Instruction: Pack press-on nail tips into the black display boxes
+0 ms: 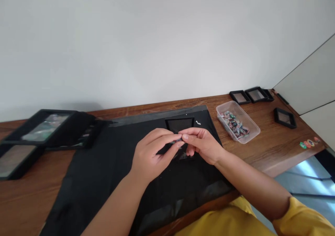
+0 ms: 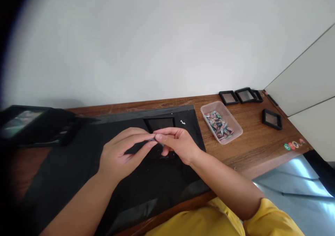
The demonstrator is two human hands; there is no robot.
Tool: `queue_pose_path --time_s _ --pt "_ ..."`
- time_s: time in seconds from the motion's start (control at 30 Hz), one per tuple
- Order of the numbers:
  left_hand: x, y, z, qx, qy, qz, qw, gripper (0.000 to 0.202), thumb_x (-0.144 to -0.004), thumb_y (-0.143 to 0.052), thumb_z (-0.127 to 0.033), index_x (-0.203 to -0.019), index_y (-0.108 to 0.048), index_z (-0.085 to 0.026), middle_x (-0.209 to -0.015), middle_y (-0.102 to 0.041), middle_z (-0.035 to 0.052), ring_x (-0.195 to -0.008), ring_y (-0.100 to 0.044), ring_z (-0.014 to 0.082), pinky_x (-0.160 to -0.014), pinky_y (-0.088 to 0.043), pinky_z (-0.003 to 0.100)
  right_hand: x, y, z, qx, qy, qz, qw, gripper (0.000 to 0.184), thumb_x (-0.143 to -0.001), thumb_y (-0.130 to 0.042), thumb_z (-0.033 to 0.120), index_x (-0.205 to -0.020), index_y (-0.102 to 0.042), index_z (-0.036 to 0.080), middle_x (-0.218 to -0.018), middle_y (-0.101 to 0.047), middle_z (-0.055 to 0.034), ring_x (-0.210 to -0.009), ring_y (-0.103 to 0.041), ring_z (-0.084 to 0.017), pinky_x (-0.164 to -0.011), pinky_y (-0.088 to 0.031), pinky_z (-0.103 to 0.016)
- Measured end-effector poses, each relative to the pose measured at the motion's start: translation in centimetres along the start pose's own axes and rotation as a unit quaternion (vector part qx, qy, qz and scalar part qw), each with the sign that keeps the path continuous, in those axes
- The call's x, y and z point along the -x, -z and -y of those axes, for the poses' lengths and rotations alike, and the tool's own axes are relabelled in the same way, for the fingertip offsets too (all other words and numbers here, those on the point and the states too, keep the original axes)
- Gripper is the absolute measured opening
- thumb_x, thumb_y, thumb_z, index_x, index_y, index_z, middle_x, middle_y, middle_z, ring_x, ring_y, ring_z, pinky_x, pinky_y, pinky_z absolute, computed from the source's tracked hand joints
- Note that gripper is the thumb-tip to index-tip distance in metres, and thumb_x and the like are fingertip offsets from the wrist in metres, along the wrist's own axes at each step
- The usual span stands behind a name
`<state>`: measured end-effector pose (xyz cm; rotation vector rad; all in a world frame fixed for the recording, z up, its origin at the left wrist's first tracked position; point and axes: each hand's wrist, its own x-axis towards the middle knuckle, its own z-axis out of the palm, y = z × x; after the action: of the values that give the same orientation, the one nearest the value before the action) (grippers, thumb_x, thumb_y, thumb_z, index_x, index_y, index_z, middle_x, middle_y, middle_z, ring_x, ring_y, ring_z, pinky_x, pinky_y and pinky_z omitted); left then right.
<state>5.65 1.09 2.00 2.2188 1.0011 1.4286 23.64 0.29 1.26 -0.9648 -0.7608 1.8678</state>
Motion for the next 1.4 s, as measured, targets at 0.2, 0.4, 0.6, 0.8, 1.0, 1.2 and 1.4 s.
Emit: queue_pose_path --time_s 0.2,0.4,0.6,0.8,1.0,1.2,1.4 --pt "0.3 0.0 0.2 0.036 0.079 0.010 0.996 0.008 -0.089 -0.073 -0.029 -0.088 -0.081 -0.027 -0.085 -0.082 0.0029 -0.075 -0.075 0.0182 -0.074 -0.063 0.032 0.2 0.4 -0.1 0.015 0.005 -0.016 1.000 0.040 -0.061 -0.097 0.047 -0.086 -0.080 0.021 -0.074 -0.077 0.0027 -0.045 -0.056 -0.004 -0.046 -0.047 -0.018" --pt "1.0 0.2 0.5 0.072 0.160 -0.032 0.984 0.007 -0.087 -0.075 -0.028 -0.090 -0.081 -0.026 -0.091 -0.083 0.0029 -0.081 -0.076 0.0185 -0.078 -0.064 0.032 0.2 1.0 -0.1 0.068 0.024 -0.059 0.996 0.045 -0.063 -0.094 0.051 -0.091 -0.079 0.019 -0.081 -0.081 -0.0025 -0.043 -0.054 -0.005 -0.043 -0.045 -0.018" --pt "0.8 0.0 0.0 0.276 0.256 -0.096 0.921 0.012 -0.080 -0.087 -0.032 -0.089 -0.082 -0.026 -0.085 -0.082 -0.0002 -0.074 -0.077 0.0156 -0.074 -0.066 0.028 1.1 0.9 0.2 0.249 0.118 -0.104 0.956 0.034 -0.076 -0.086 0.048 -0.096 -0.081 0.021 -0.075 -0.078 -0.0022 -0.044 -0.054 -0.008 -0.041 -0.043 -0.021" --pt "0.4 -0.2 -0.3 0.358 0.310 -0.100 0.875 0.024 -0.069 -0.094 -0.044 -0.083 -0.082 -0.030 -0.082 -0.082 -0.0008 -0.063 -0.074 0.0151 -0.064 -0.066 0.030 3.3 3.0 3.9 0.446 0.311 -0.264 0.797 0.020 -0.087 -0.075 0.038 -0.096 -0.084 0.023 -0.088 -0.081 -0.0058 -0.056 -0.062 -0.012 -0.054 -0.053 -0.027" --pt "0.4 -0.5 -0.7 0.366 0.325 -0.088 0.868 0.022 -0.066 -0.095 -0.040 -0.080 -0.081 -0.029 -0.079 -0.082 -0.0006 -0.059 -0.071 0.0137 -0.058 -0.064 0.028 5.2 8.6 8.7 0.623 0.195 -0.412 0.635 0.029 -0.085 -0.073 0.038 -0.107 -0.084 0.022 -0.094 -0.082 -0.0085 -0.070 -0.072 -0.023 -0.073 -0.058 -0.040" --pt "0.4 -0.8 -0.9 0.387 0.336 -0.086 0.854 0.015 -0.067 -0.092 -0.025 -0.073 -0.078 -0.026 -0.078 -0.081 -0.0010 -0.058 -0.070 0.0124 -0.059 -0.064 0.027 4.9 8.6 8.5 0.664 0.123 -0.407 0.615 0.039 -0.088 -0.072 0.045 -0.121 -0.079 0.024 -0.109 -0.081 -0.0111 -0.098 -0.076 -0.033 -0.091 -0.057 -0.050" --pt "0.3 -1.1 -1.2 0.377 0.377 -0.069 0.843 0.016 -0.067 -0.089 -0.028 -0.068 -0.074 -0.023 -0.075 -0.080 0.0003 -0.055 -0.068 0.0132 -0.055 -0.063 0.028 3.9 2.9 5.1 0.646 0.345 -0.222 0.644 0.026 -0.094 -0.068 0.038 -0.113 -0.077 0.023 -0.111 -0.081 -0.0087 -0.103 -0.076 -0.026 -0.095 -0.058 -0.040"
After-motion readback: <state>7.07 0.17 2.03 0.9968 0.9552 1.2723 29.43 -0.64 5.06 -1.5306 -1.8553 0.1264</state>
